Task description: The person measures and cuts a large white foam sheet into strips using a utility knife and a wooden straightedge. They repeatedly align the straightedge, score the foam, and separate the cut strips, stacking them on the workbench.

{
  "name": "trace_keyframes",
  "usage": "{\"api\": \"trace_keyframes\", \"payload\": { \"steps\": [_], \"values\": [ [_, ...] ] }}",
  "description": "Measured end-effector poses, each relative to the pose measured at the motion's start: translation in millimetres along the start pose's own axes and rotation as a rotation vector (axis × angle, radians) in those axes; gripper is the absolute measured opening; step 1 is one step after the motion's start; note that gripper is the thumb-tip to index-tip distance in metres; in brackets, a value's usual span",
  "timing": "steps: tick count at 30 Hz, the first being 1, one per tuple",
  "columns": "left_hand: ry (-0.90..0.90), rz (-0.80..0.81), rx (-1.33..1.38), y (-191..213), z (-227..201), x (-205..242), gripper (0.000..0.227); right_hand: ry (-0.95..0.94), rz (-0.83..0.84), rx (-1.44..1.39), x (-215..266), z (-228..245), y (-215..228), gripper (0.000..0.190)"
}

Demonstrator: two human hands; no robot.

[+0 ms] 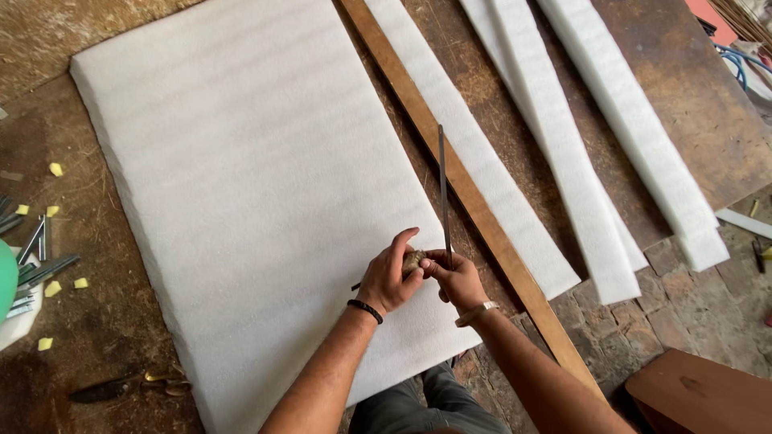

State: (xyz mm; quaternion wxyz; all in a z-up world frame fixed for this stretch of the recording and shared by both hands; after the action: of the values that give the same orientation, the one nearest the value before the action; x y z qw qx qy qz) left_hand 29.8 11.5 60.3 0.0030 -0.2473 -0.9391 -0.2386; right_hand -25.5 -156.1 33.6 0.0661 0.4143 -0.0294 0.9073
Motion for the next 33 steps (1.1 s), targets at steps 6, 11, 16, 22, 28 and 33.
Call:
{"api": "trace_keyframes", "payload": {
  "steps": [6,11,16,22,28,33],
  "values": [
    [0.139,0.092,-0.005,10,-14,15,0.067,0.002,0.265,-0.300,-3,3,-11,0.018],
    [0.355,0.102,-0.085,40,-3,14,0.092,-0.020,0.145,-0.124,-7,31,-33,0.018],
    [0.357,0.121,-0.131,62,20,10,0.091,-0.025,0.171,-0.066,-23,51,-57,0.019],
    [0.471,-0.001,-0.471,113,68,14,0.038,-0.006,-0.363,-0.108,-58,77,2,0.021],
    [0.581,-0.121,-0.662,118,68,25,0.025,0.167,-0.593,0.581,-73,87,-8,0.026],
    [0.550,-0.190,-0.667,113,68,32,0.018,0.194,-0.512,0.504,-67,69,-7,0.037]
  ]
}}
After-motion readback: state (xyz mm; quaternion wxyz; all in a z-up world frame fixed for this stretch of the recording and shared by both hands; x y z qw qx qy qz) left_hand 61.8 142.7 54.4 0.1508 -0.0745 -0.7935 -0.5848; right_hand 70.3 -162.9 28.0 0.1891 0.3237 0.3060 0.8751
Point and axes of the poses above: each hand's wrist, its own x-axis away from the middle knuckle, its own y-axis out of the back of the hand, z = x × y, the point moved 5 cm from there along -x, towards the middle knuckle, and after that the axes turned 2 degrees about -x, right-handed, at the moved point
